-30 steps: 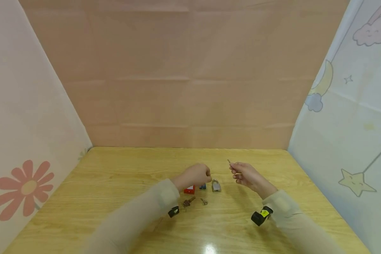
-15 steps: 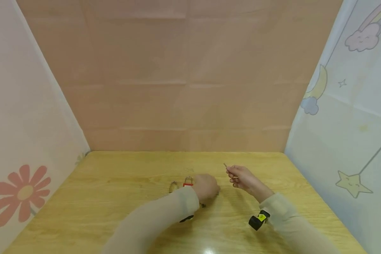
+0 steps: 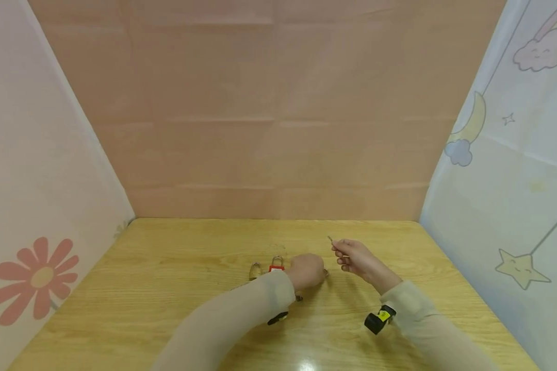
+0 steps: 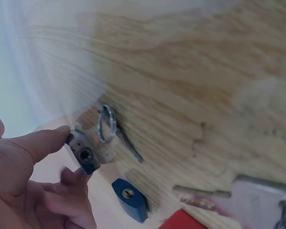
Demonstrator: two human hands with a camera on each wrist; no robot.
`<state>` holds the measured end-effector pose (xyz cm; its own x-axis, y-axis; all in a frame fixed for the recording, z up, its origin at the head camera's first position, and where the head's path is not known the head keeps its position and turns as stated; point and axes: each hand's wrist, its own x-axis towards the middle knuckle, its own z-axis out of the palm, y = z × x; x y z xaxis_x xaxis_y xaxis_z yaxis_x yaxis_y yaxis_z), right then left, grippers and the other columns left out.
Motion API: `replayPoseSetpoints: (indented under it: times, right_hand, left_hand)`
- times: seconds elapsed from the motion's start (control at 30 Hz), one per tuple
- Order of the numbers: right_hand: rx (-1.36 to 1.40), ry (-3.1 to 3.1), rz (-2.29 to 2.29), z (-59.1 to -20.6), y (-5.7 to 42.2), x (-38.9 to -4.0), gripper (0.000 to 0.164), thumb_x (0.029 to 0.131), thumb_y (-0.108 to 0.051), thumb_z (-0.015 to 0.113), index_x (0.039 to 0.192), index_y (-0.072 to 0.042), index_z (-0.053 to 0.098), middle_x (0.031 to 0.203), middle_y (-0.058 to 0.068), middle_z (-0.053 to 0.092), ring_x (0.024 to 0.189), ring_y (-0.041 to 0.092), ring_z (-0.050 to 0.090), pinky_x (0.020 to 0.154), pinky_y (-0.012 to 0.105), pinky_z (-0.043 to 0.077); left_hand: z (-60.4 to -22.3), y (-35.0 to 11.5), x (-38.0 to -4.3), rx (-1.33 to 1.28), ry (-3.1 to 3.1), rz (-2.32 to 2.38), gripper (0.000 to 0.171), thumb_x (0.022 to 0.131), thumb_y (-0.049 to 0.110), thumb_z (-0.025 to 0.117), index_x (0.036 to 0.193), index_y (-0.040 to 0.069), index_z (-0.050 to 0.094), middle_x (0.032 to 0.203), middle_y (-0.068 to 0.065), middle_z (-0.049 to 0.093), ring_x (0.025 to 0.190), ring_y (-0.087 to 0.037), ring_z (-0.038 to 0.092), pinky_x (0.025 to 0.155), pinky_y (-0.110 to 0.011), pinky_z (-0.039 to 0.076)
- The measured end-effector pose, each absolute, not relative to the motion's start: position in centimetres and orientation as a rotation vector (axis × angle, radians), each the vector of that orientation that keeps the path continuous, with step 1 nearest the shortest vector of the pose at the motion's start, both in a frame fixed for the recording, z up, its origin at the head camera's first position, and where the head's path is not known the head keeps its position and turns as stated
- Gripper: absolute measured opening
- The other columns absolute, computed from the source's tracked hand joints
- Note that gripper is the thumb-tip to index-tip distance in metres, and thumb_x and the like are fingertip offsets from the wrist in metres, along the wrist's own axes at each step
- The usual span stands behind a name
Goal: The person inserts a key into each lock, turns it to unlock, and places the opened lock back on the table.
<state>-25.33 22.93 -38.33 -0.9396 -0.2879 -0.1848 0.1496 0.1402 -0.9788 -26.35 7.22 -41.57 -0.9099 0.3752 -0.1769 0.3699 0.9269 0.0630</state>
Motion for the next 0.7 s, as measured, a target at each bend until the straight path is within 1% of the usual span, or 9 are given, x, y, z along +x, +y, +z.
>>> replayPoseSetpoints:
  times: [0.1,0.17,0.2,0.23,0.3,0.43,0.5,0.6,0.7]
  right_hand:
    - [-0.139,2.092,-1.862,-38.3,22.9,-25.4,0.023,0.105,-0.029,0.044,0.094,-0.010,0.053,0.074,-0.006,0.045,0.063,0.007,0.045,0.058,0.023,0.039]
    - [-0.137,2.096,-1.861,-38.2,22.9,-25.4,0.023,0.104,-0.030,0.045,0.094,-0.011,0.053,0.074,-0.005,0.045,0.063,0.007,0.046,0.059,0.024,0.040]
    - [-0.137,2.099,-1.861,-38.2,22.9,-25.4,0.023,0.104,-0.030,0.045,0.093,-0.011,0.053,0.074,-0.005,0.046,0.064,0.007,0.046,0.059,0.024,0.040]
    - [-0.135,2.100,-1.860,-38.2,22.9,-25.4,0.023,0.104,-0.030,0.045,0.093,-0.011,0.053,0.074,-0.005,0.046,0.064,0.007,0.046,0.059,0.024,0.040]
    - [-0.136,2.103,-1.859,-38.2,23.0,-25.4,0.023,0.104,-0.030,0.045,0.092,-0.012,0.054,0.074,-0.005,0.046,0.064,0.007,0.047,0.059,0.024,0.041]
    - [-0.127,2.110,-1.863,-38.2,23.0,-25.5,0.024,0.104,-0.029,0.045,0.091,-0.011,0.053,0.073,-0.006,0.046,0.064,0.007,0.046,0.059,0.024,0.041]
    - [-0.120,2.116,-1.861,-38.1,23.0,-25.5,0.024,0.105,-0.029,0.044,0.090,-0.012,0.053,0.072,-0.006,0.046,0.064,0.007,0.046,0.059,0.024,0.040]
    - [-0.101,2.122,-1.858,-38.0,23.0,-25.5,0.024,0.105,-0.028,0.044,0.089,-0.013,0.053,0.072,-0.006,0.046,0.063,0.007,0.047,0.059,0.023,0.040]
    - [-0.105,2.129,-1.853,-37.9,23.0,-25.5,0.024,0.105,-0.028,0.043,0.089,-0.012,0.053,0.071,-0.006,0.045,0.063,0.006,0.047,0.059,0.023,0.040]
  left_hand:
    - [-41.6,7.5,-26.5,0.601,2.906,-0.043,0.034,0.098,0.039,0.055,0.079,0.016,0.071,0.097,-0.003,0.065,0.074,-0.013,0.056,0.057,-0.029,0.049]
    - [-41.7,7.7,-26.5,0.646,2.931,-0.120,0.030,0.098,0.040,0.055,0.091,0.016,0.072,0.108,-0.005,0.061,0.088,-0.015,0.056,0.067,-0.030,0.053]
    - [-41.6,7.8,-26.5,0.666,2.941,-0.152,0.030,0.098,0.040,0.055,0.095,0.016,0.071,0.109,-0.004,0.059,0.092,-0.016,0.055,0.073,-0.031,0.053]
    - [-41.6,7.9,-26.4,0.681,2.942,-0.184,0.030,0.098,0.041,0.054,0.098,0.016,0.070,0.106,-0.003,0.058,0.091,-0.016,0.055,0.076,-0.031,0.052]
    - [-41.6,8.1,-26.3,0.720,2.951,-0.204,0.029,0.097,0.043,0.055,0.098,0.017,0.068,0.094,0.000,0.059,0.083,-0.013,0.055,0.074,-0.028,0.052]
    - [-41.5,8.5,-25.8,0.800,2.960,-0.321,0.027,0.097,0.044,0.055,0.100,0.019,0.063,0.076,0.005,0.060,0.064,-0.006,0.055,0.060,-0.024,0.052]
    - [-41.4,8.7,-25.4,0.853,2.962,-0.387,0.025,0.097,0.042,0.055,0.109,0.020,0.061,0.076,0.006,0.060,0.061,-0.005,0.053,0.055,-0.024,0.051]
    - [-41.2,8.8,-24.9,0.941,2.949,-0.493,0.025,0.097,0.037,0.057,0.117,0.022,0.058,0.083,0.008,0.063,0.065,-0.004,0.054,0.056,-0.023,0.050]
    - [-40.8,8.7,-24.6,1.024,2.930,-0.486,0.015,0.097,0.031,0.059,0.108,0.022,0.063,0.084,0.008,0.063,0.066,-0.004,0.053,0.057,-0.022,0.049]
